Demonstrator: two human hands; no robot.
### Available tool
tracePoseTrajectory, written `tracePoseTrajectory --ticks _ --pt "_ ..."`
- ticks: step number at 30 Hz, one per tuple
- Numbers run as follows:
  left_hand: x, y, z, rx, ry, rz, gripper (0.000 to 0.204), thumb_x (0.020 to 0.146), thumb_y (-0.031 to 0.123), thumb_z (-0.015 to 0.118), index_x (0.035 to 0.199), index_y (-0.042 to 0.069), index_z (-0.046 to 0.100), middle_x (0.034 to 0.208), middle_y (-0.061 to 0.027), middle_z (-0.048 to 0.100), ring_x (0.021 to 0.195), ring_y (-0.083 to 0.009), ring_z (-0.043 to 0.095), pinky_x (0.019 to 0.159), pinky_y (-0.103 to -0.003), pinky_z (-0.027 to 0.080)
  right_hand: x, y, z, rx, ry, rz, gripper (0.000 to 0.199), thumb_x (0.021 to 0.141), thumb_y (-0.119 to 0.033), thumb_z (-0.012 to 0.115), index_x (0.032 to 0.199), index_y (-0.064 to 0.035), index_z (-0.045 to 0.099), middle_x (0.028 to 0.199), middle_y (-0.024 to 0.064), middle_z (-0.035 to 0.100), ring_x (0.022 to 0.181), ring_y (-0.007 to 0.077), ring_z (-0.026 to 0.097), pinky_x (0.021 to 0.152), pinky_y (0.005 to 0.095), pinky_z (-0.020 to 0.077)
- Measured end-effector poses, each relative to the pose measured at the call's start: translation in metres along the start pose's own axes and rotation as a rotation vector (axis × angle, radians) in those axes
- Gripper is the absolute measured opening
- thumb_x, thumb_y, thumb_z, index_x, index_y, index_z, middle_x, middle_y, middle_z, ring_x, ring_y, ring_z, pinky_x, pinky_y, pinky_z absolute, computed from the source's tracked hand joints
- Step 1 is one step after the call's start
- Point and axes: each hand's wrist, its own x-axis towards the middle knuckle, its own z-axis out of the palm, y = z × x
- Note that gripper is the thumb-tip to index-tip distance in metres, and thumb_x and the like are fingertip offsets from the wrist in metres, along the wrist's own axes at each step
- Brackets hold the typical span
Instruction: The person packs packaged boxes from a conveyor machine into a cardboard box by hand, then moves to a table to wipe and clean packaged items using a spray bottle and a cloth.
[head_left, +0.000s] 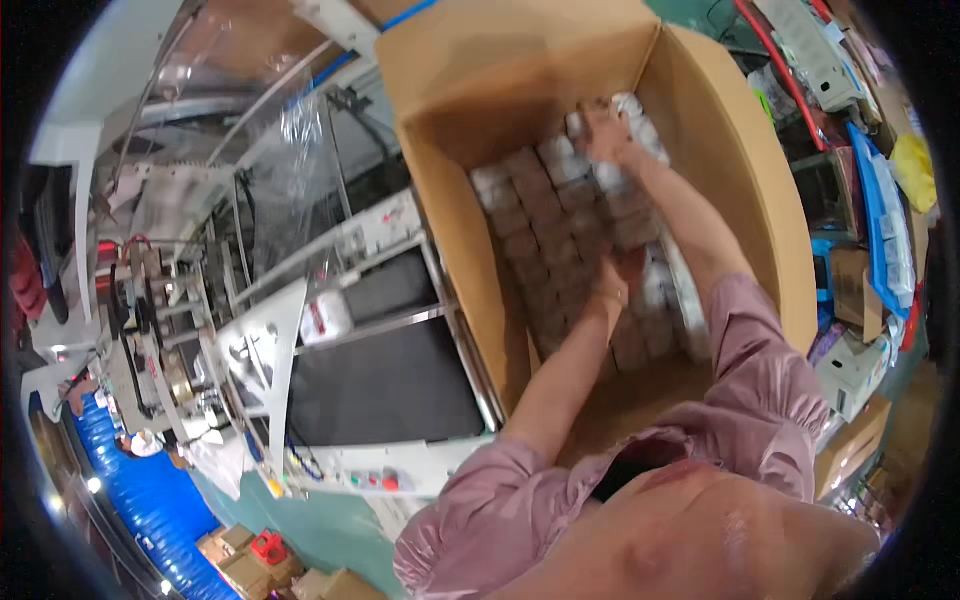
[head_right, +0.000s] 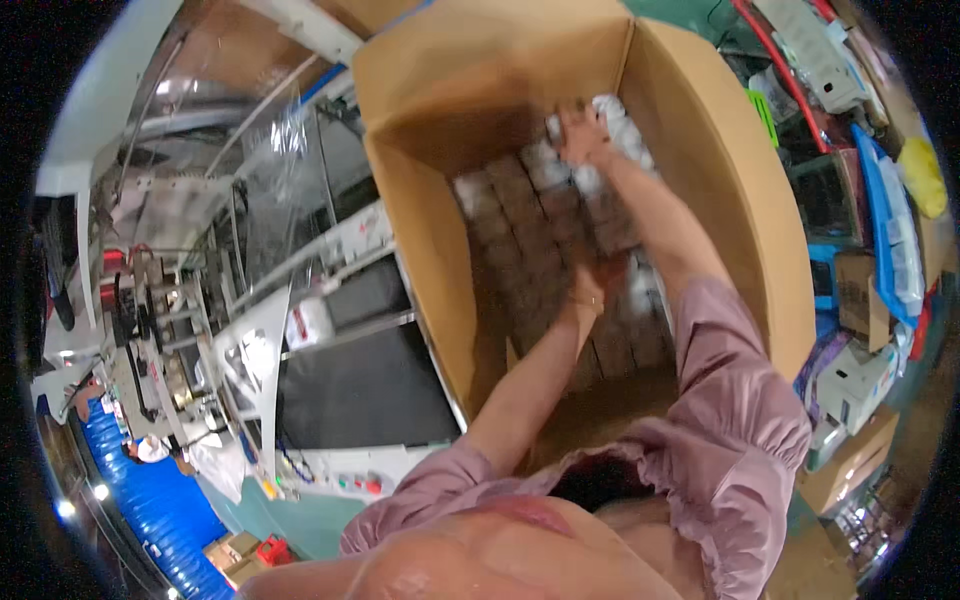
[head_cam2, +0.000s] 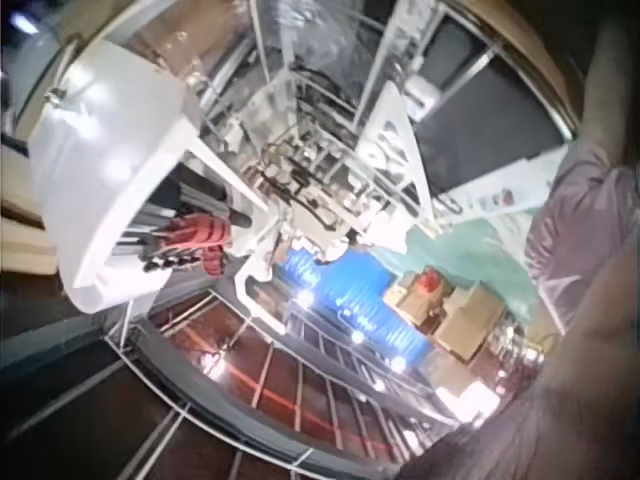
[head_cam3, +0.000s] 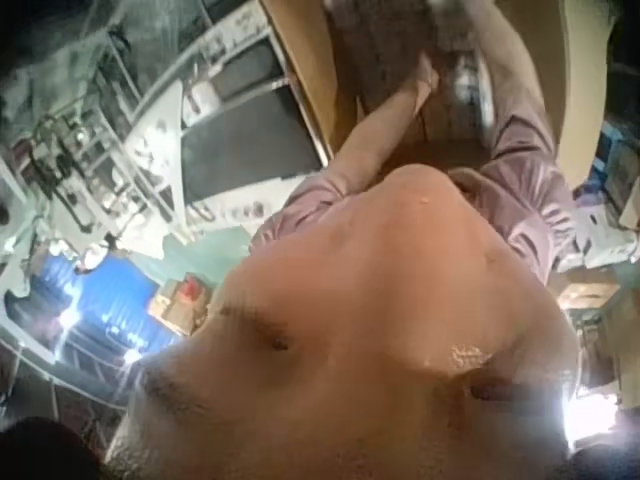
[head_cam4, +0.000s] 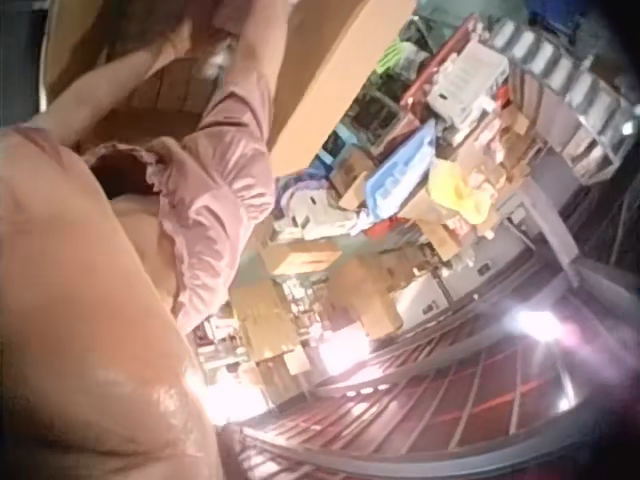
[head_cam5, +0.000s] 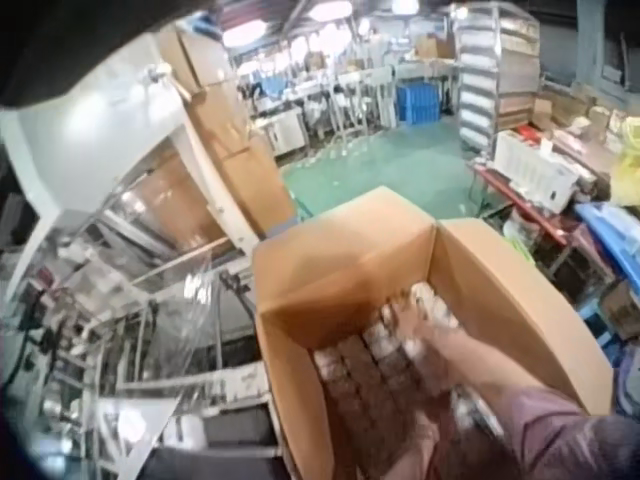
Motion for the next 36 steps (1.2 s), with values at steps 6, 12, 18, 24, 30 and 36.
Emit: tracePoseTrajectory --ticks 6,12,18,24,30,36 --pt "0.001 0.022 -0.002 -0.472 0.293 -0.261 0.065 0.083 0.046 0.051 0.131 0.006 0.035 0.131 -0.0096 0.041 0.117 -0.0312 0.042 0.098 -0.044 0.037 -0.002 -0.016 0.005 -0.131 -0.120 0.015 0.076 0.060 -0.042 0.067 0.122 -0.0064 0.043 0.119 0.0138 0.042 0.118 0.0351 0.030 0.094 0.0499 0.0285" --pt "-0.085 0.007 0.046 0.630 0.216 0.331 0.061 0.086 0.047 0.047 0.130 0.006 0.036 0.130 -0.0071 0.041 0.115 -0.0277 0.043 0.096 -0.040 0.038 -0.063 -0.027 -0.066 0.346 0.021 -0.168 0.067 0.061 -0.031 0.071 0.115 -0.0029 0.042 0.114 0.0170 0.045 0.109 0.0381 0.041 0.094 0.0466 0.0337" --pt "-0.139 0.029 0.081 0.229 -0.298 0.133 0.068 0.085 0.059 0.041 0.131 0.009 0.037 0.123 -0.0086 0.049 0.113 -0.0237 0.048 0.092 -0.039 0.043 -0.157 -0.033 -0.250 0.602 0.563 -0.588 0.065 0.057 -0.011 0.067 0.116 -0.0035 0.041 0.114 0.0178 0.045 0.111 0.0344 0.043 0.096 0.0397 0.0349" --pt "-0.269 0.053 0.127 0.781 -0.602 0.539 0.082 0.070 0.034 0.075 0.134 0.007 0.031 0.126 -0.0066 0.046 0.117 -0.0198 0.045 0.097 -0.038 0.040 -0.239 -0.083 -0.350 0.769 0.533 -0.706 0.065 0.059 -0.009 0.063 0.120 -0.0046 0.041 0.120 0.0151 0.044 0.115 0.0282 0.042 0.098 0.0368 0.0318" --pt "-0.355 0.098 0.087 0.955 -0.534 0.830 0.098 0.053 0.001 0.083 0.135 0.007 0.030 0.122 -0.0060 0.050 0.113 -0.0170 0.047 0.095 -0.035 0.041 -0.278 -0.165 -0.364 1.056 0.408 -1.033 0.068 0.057 -0.005 0.061 0.123 -0.0037 0.041 0.123 0.0160 0.043 0.115 0.0272 0.043 0.099 0.0376 0.0321" --pt "-0.447 0.098 0.011 1.013 -0.281 1.002 0.090 0.049 0.000 0.084 0.126 0.004 0.036 0.114 -0.0051 0.052 0.106 -0.0160 0.051 0.090 -0.033 0.044 -0.280 -0.246 -0.344 1.654 0.381 -0.510 0.048 0.082 -0.026 0.058 0.119 0.0022 0.046 0.108 0.0079 0.052 0.095 0.0152 0.052 0.079 0.0299 0.0436"
